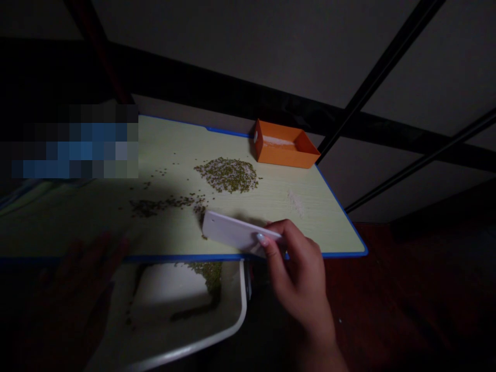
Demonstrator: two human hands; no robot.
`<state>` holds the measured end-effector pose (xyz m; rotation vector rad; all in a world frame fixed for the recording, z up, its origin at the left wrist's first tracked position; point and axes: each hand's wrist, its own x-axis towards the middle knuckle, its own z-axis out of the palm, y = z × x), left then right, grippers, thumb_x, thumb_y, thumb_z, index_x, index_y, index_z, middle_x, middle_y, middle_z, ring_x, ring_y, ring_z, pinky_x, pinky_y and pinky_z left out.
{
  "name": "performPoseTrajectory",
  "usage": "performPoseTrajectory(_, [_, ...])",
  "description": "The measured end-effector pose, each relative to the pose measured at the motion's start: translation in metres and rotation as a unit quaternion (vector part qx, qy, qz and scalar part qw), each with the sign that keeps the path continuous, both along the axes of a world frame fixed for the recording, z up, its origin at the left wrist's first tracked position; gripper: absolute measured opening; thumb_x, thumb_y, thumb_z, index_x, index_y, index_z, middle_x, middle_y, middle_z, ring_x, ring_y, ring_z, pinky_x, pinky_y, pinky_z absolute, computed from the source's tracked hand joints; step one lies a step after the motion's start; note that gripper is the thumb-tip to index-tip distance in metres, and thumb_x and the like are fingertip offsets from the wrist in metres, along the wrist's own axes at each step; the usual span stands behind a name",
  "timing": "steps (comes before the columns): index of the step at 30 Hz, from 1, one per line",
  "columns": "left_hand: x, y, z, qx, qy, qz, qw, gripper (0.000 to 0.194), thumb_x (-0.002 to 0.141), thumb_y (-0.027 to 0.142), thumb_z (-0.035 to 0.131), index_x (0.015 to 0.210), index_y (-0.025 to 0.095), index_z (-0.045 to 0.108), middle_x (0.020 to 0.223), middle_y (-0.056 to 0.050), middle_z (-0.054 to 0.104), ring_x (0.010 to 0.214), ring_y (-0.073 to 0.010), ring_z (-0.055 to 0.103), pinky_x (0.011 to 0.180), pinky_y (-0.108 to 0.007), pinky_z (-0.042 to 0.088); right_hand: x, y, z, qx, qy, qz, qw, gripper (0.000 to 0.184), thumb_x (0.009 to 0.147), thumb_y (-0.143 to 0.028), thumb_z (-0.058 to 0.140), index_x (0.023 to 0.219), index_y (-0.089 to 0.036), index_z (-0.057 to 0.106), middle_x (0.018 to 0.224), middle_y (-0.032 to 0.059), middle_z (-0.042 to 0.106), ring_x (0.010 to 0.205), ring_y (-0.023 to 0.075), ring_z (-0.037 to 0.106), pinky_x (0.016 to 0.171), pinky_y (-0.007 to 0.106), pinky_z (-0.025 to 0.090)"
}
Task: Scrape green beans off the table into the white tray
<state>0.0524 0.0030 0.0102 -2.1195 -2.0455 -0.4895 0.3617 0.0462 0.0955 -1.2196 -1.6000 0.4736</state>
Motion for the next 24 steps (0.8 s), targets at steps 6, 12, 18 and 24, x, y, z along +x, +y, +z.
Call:
performPoseTrajectory(6, [0.004,-0.001,0.005,-0.004,-0.008,-0.003,1.000,0.075,0.088,0.019,0.035,0.152,0.043,0.004,0.166,-0.006,0.030,0.156,-0.0362,0.018,0.113,-0.077,0.035,-0.004,-0.007,0.002,0.002,-0.011,-0.007,1.000,0.007,0.094,-0.023,0.065,0.088,-0.026,0.063,0.071,-0.0053,0.064,0.064,0.0107,0.060,0.054,0.021,0.042])
performPoseTrajectory(12, [0.006,-0.001,0.005,-0.016,-0.025,0.010,1.000,0.074,0.088,0.019,0.033,0.152,0.045,0.007,0.167,-0.003,0.027,0.156,-0.0348,0.016,0.116,-0.077,0.031,-0.005,-0.008,0.003,0.010,-0.012,-0.024,1.000,0.007,0.093,-0.023,0.065,0.086,-0.025,0.064,0.068,-0.0052,0.064,0.057,0.0100,0.057,0.050,0.021,0.040])
performPoseTrajectory(18, [0.000,-0.001,0.000,-0.011,-0.017,0.004,1.000,0.073,0.089,0.021,0.034,0.152,0.044,0.007,0.167,-0.002,0.027,0.156,-0.0333,0.019,0.116,-0.075,0.032,-0.002,-0.010,0.007,0.012,-0.014,-0.028,0.999,0.009,0.093,-0.025,0.066,0.084,-0.024,0.064,0.069,-0.0056,0.064,0.057,0.0085,0.056,0.048,0.020,0.039])
performPoseTrajectory(24, [0.002,0.000,0.000,-0.001,-0.019,0.006,1.000,0.072,0.089,0.021,0.034,0.151,0.045,0.008,0.166,-0.003,0.030,0.157,-0.0328,0.017,0.115,-0.075,0.033,-0.004,-0.015,0.008,0.015,-0.029,-0.010,0.999,0.007,0.094,-0.025,0.066,0.087,-0.025,0.065,0.071,-0.0052,0.067,0.061,0.0101,0.061,0.051,0.020,0.042])
